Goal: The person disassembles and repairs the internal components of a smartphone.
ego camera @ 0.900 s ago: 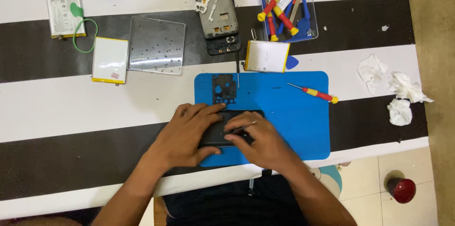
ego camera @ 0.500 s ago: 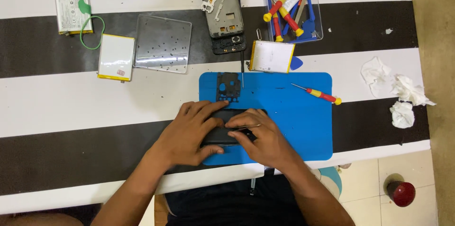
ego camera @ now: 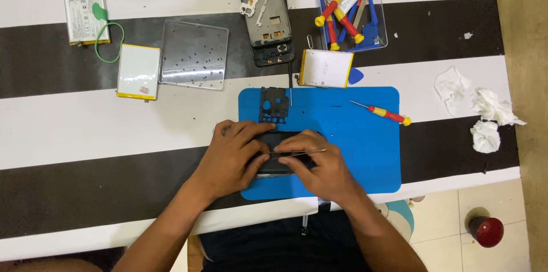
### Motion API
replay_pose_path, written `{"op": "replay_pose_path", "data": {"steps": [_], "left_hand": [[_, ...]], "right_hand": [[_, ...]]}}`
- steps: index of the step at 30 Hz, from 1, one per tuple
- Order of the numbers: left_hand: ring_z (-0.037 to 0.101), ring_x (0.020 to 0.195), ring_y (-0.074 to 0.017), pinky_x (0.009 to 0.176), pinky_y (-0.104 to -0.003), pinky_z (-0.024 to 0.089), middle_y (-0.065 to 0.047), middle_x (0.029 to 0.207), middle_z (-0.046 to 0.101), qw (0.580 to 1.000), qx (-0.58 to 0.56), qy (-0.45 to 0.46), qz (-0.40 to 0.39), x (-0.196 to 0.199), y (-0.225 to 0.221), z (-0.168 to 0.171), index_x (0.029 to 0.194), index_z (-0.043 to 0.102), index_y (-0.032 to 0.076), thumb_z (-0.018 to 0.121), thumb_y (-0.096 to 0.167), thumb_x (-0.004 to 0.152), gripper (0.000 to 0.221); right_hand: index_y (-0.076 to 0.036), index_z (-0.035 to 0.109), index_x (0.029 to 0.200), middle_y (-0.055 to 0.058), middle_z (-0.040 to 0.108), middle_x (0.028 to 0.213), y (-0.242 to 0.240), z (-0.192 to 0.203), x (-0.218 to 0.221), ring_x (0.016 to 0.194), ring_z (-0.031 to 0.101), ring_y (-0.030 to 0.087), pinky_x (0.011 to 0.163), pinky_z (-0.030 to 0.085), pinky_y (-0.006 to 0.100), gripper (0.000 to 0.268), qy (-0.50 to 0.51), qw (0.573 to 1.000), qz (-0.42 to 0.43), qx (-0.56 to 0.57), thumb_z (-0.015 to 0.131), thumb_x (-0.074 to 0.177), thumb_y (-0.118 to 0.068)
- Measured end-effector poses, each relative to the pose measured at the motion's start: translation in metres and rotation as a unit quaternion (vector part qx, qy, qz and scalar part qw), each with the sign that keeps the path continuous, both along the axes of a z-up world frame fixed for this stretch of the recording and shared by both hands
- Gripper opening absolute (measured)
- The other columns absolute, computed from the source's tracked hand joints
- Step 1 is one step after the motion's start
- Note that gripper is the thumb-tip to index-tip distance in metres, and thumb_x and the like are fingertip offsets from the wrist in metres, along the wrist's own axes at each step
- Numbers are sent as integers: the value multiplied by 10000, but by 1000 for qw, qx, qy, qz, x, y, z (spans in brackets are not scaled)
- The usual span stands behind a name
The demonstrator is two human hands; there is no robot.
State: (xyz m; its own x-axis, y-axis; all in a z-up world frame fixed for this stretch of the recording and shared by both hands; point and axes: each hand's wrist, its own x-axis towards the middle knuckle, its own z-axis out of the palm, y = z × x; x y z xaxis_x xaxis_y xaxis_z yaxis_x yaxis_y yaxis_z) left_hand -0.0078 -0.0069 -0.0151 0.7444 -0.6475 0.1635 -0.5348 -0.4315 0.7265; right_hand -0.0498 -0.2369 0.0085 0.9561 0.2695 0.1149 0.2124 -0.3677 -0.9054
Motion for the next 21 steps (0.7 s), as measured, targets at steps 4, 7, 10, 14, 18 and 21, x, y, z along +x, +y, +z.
{"op": "replay_pose_path", "data": {"steps": [4, 7, 10, 14, 18, 21], "left_hand": [[550, 1250, -258, 1062, -493, 328, -41, 1416, 602, 1000, 3, 10, -3, -1, 1, 2, 937, 685, 120, 718, 200, 910, 90], [554, 1248, -258, 1056, -488, 323, -40, 1408, 600, 1000, -15, 7, -1, 2, 1, 5, 1018, 701, 121, 719, 175, 898, 133], [559, 1259, -250, 1073, -494, 312, -38, 1409, 604, 1000, -11, 17, -2, 0, 1, 2, 973, 686, 131, 723, 180, 886, 107], [563, 1273, -248, 1108, -502, 296, -47, 1411, 603, 999, -19, 40, 1, -1, 2, -1, 945, 677, 138, 723, 186, 897, 82], [578, 1255, -235, 1098, -483, 303, -44, 1401, 615, 998, -37, 40, 6, 0, 3, 2, 979, 675, 133, 700, 163, 908, 81], [594, 1229, -216, 1060, -455, 321, -35, 1383, 625, 998, -43, 53, 12, 1, 4, 0, 1018, 674, 115, 695, 165, 915, 117]], "right_hand": [[-58, 695, 1091, 111, 775, 1113, -21, 0, -2, 992, 745, 209, 847, 602, 340, 248, 20, 999, -33, 22, 784, 863, -19], [-64, 690, 1100, 103, 777, 1122, -49, -1, -3, 1054, 750, 208, 919, 622, 347, 234, -8, 998, -66, -6, 756, 887, 5], [-53, 664, 1110, 96, 764, 1120, -76, -4, -7, 1036, 761, 192, 867, 650, 308, 220, -23, 991, -131, -21, 737, 909, -1], [-18, 652, 1084, 138, 743, 1126, -93, -11, -11, 1038, 724, 197, 891, 598, 301, 200, -54, 967, -230, -93, 753, 922, 42], [-6, 650, 1060, 143, 737, 1110, -90, -19, -15, 1004, 716, 169, 876, 601, 281, 182, -29, 965, -254, -61, 747, 921, 60], [2, 668, 1047, 150, 737, 1103, -86, -17, -13, 986, 716, 174, 852, 601, 277, 176, -48, 965, -242, -88, 760, 906, 52]]}}
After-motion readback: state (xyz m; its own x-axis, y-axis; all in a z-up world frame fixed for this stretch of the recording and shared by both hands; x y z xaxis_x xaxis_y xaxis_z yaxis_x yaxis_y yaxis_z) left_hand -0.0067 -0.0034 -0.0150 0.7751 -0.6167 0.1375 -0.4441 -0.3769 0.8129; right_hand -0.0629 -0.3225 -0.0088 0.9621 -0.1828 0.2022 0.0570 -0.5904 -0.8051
